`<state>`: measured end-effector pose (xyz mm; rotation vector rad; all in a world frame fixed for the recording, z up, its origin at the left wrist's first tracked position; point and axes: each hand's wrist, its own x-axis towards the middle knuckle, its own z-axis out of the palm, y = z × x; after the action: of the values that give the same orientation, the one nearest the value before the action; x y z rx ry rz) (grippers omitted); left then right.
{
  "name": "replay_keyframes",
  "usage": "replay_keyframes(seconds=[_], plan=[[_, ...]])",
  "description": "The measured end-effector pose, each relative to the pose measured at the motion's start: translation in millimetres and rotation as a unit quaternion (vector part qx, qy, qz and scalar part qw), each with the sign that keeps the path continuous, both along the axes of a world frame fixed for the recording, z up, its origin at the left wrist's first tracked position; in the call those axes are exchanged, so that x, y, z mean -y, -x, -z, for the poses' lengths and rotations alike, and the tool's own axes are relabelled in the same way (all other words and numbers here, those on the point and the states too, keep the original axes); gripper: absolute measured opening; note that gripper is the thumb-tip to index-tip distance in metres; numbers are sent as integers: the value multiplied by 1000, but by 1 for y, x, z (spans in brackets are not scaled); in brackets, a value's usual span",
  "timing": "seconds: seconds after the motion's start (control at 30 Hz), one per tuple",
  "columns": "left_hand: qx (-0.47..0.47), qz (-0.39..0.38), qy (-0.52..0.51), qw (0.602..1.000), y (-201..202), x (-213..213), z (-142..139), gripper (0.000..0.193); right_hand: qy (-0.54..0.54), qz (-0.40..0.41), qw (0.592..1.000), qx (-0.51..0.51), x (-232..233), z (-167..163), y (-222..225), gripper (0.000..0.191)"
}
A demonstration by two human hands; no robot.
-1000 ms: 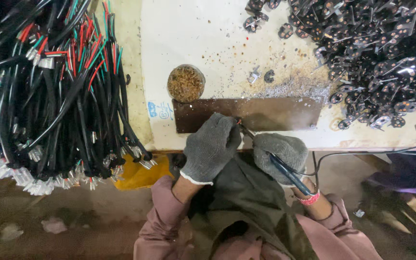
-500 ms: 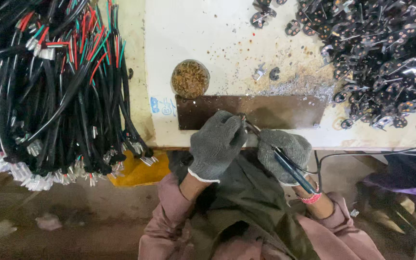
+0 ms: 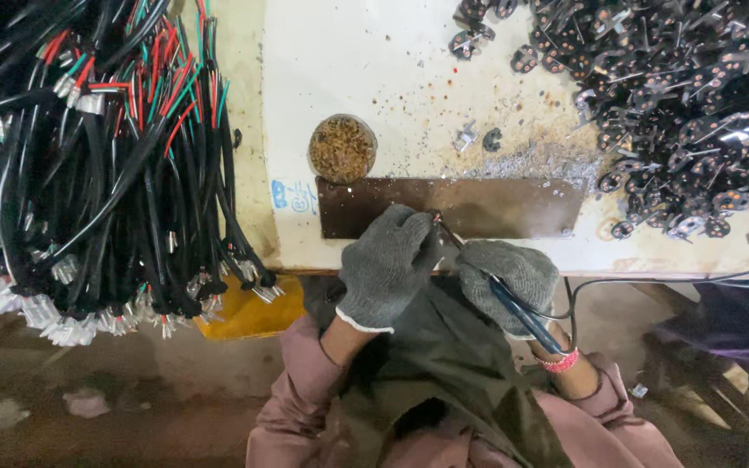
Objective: The person solders wire ends to small connector components at a workbench. They hold a wire in one hand and a soldering iron in the other, apply solder to the joint on a metal plate, then set the finished connector aside and pick up the next wire, repeating the cycle.
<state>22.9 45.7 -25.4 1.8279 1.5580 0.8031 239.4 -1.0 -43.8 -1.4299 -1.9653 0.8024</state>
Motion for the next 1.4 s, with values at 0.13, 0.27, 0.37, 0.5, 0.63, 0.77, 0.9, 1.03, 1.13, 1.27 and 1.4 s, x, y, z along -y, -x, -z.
replay_keyframes(seconds=[0.13, 0.27, 0.37, 0.5, 0.63, 0.77, 0.9, 1.03, 1.13, 1.27, 1.4], plan=[[-17, 6, 20, 1000, 2, -1, -2, 20, 2, -9, 1000, -11, -2, 0, -2, 27], [-16, 9, 7, 1000, 2, -4, -4, 23, 29, -54, 998, 13, -5, 0, -10, 27], [-34, -6, -1, 999, 1, -5, -7, 20, 202, 48, 965, -158, -3, 0, -14, 29], [-46, 6, 2, 999, 2, -5, -8, 15, 496, 288, 694, -434, -3, 1, -11, 33], [-4, 13, 7, 1000, 4, -5, -7, 23, 189, 83, 958, -202, -11, 0, -6, 21], [-23, 11, 16, 1000, 2, -4, -6, 23, 123, -4, 982, -144, -15, -2, -4, 15], [-11, 8, -7, 1000, 2, -4, -3, 22, 304, 41, 904, -299, -16, 1, -3, 16], [-27, 8, -15, 999, 3, -3, -1, 25, 92, -30, 988, -118, -24, -6, -9, 13], [-16, 7, -30, 999, 3, -2, -1, 24, 49, 59, 991, -114, -24, -23, -19, 11], [-9, 0, -3, 1000, 2, -2, -3, 20, -9, 148, 981, -126, -6, -33, -20, 12], [-28, 23, 34, 999, 3, -6, -3, 15, -77, 156, 982, -70, -33, -12, 5, 16]])
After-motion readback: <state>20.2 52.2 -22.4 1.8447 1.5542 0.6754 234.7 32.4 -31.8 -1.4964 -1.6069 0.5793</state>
